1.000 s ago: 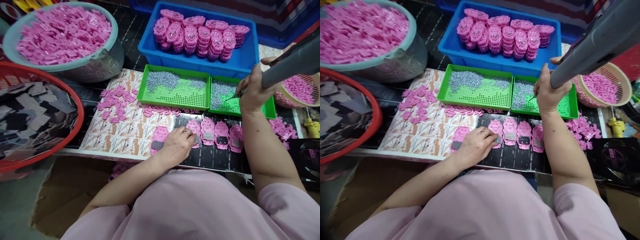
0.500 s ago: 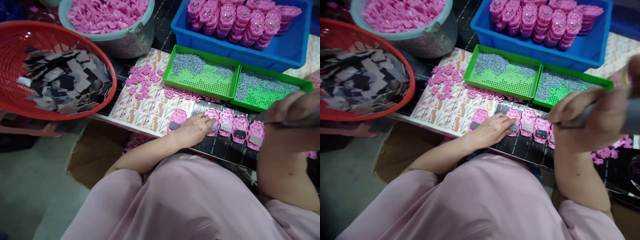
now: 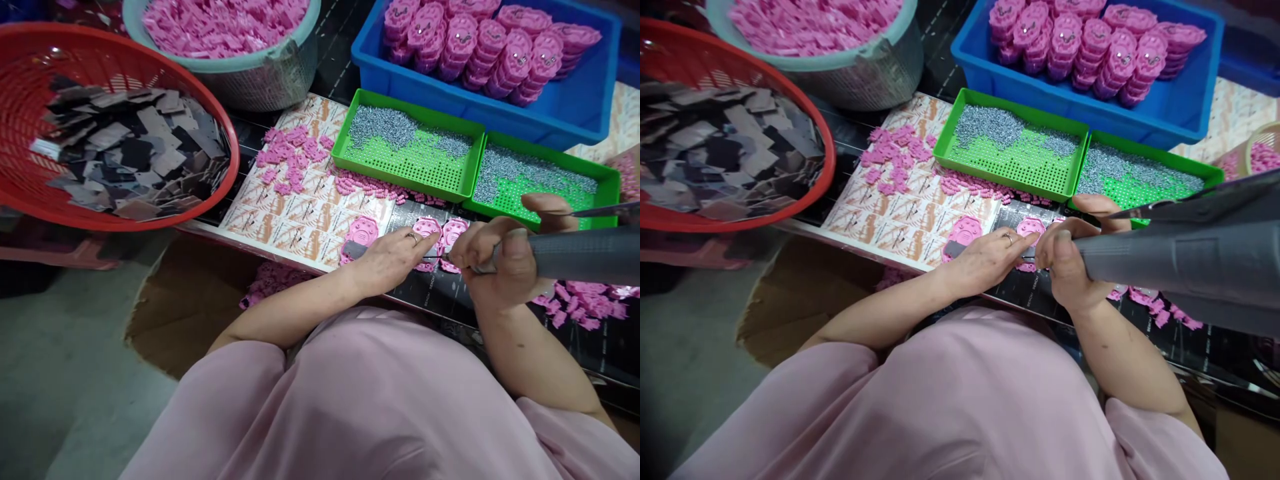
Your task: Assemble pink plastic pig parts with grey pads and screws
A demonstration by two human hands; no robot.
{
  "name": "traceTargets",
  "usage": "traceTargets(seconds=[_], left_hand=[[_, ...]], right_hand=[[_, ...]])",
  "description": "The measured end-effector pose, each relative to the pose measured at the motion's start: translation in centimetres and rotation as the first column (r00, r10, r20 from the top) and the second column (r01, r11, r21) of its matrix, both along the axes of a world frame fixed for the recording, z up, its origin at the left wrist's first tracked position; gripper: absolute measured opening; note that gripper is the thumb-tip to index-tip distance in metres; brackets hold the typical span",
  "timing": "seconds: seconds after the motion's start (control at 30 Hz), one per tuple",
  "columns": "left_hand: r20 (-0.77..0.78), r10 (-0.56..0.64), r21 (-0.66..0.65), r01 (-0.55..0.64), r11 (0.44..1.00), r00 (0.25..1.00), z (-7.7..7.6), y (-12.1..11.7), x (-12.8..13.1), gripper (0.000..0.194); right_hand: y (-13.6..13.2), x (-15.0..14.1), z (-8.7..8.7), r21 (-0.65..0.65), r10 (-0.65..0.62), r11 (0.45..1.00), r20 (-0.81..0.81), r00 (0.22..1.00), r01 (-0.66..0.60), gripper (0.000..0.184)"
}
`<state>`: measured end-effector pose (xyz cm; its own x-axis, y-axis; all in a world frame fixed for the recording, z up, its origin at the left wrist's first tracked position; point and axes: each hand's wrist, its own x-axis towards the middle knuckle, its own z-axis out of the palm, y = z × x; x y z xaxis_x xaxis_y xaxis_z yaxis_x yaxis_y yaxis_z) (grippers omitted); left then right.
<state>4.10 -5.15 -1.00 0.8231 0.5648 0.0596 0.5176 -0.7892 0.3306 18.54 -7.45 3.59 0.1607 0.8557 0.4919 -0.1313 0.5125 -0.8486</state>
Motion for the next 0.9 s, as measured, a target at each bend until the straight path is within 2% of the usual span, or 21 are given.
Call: traceTargets(seconds=[0.13, 0.27, 0.53, 0.7, 0.9], left_hand=[[0.021, -0.004, 0.002, 0.004, 1.000, 1.000, -0.15, -0.01, -0.14, 0.049], [0.051, -0.012, 0.005, 0.012, 1.000, 0.999, -0.43, -0.03, -0.25, 0.048], [0.069, -0.005, 0.003, 0.005, 1.000, 0.998, -0.51, 0.03, -0.32, 0.047], [0.093, -0.012, 0.005, 0.012, 1.000, 0.996, -0.54, 0.05, -0.38, 0.048], [0.107, -0.007, 0.018, 0.005, 1.000, 0.994, -0.65, 0.02, -0.39, 0.049]], right_hand=[[0.17, -0.15, 0.13, 0.095, 0.061, 0.994, -0.022, 0.998, -0.059, 0.026], [0.21, -0.05, 0.22, 0.091, 0.089, 0.992, 0.021, 0.996, -0.090, 0.027], [-0.02, -0.33, 0.37, 0.065, 0.024, 0.998, 0.023, 0.999, -0.025, 0.022], [0.20, -0.31, 0.31, 0.060, 0.114, 0.992, 0.022, 0.993, -0.115, 0.022], [0.16, -0.53, 0.47, 0.089, 0.017, 0.996, 0.062, 0.998, -0.022, 0.020]])
